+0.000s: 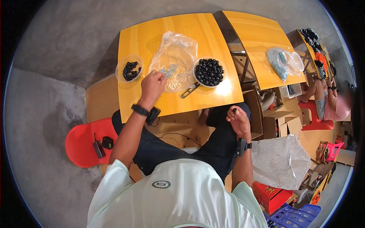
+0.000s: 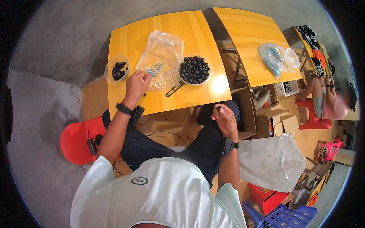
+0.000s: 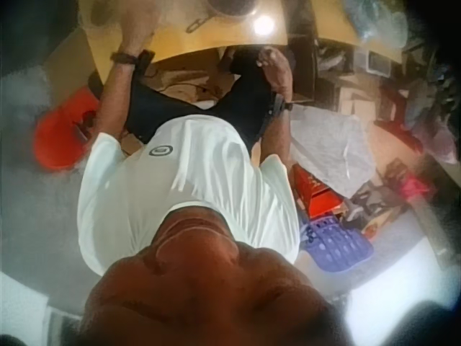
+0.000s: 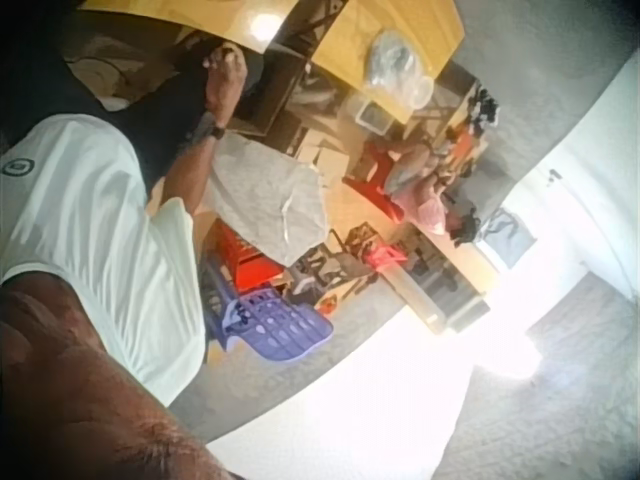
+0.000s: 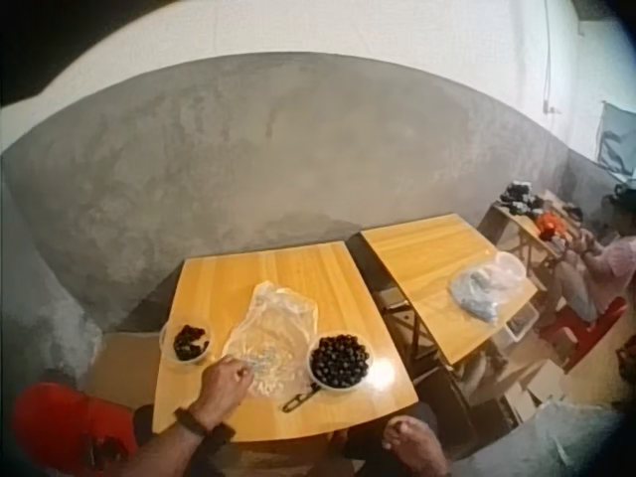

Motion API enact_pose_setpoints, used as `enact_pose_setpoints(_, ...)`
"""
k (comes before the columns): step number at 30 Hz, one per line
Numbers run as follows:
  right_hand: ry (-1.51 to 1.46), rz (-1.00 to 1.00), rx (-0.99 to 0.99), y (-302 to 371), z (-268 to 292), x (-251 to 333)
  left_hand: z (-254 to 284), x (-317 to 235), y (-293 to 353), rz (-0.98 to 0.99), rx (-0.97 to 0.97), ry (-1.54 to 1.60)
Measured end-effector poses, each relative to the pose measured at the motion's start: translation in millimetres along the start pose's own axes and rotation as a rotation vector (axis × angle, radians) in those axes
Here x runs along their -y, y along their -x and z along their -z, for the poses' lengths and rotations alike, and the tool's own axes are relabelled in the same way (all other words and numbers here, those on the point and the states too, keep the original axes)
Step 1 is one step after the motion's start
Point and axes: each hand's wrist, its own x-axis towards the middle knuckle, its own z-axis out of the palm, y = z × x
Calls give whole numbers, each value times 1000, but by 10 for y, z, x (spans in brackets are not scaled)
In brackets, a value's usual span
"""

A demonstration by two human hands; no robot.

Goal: The person assembles small black plastic/rubber parts by hand at a table.

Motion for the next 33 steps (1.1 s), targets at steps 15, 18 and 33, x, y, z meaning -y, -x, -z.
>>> enact_pose_setpoints(15,-102,-22,104,-53,29,22,-569,80,-973,-140,329,-153)
enact_pose_setpoints(18,-108,-18,113,-51,43,26,-508,74,-1010,-80,420,-92)
enact_pose_setpoints(33,-135,-22,114,-81,7,3,-577,295,-1123,-90,399,81)
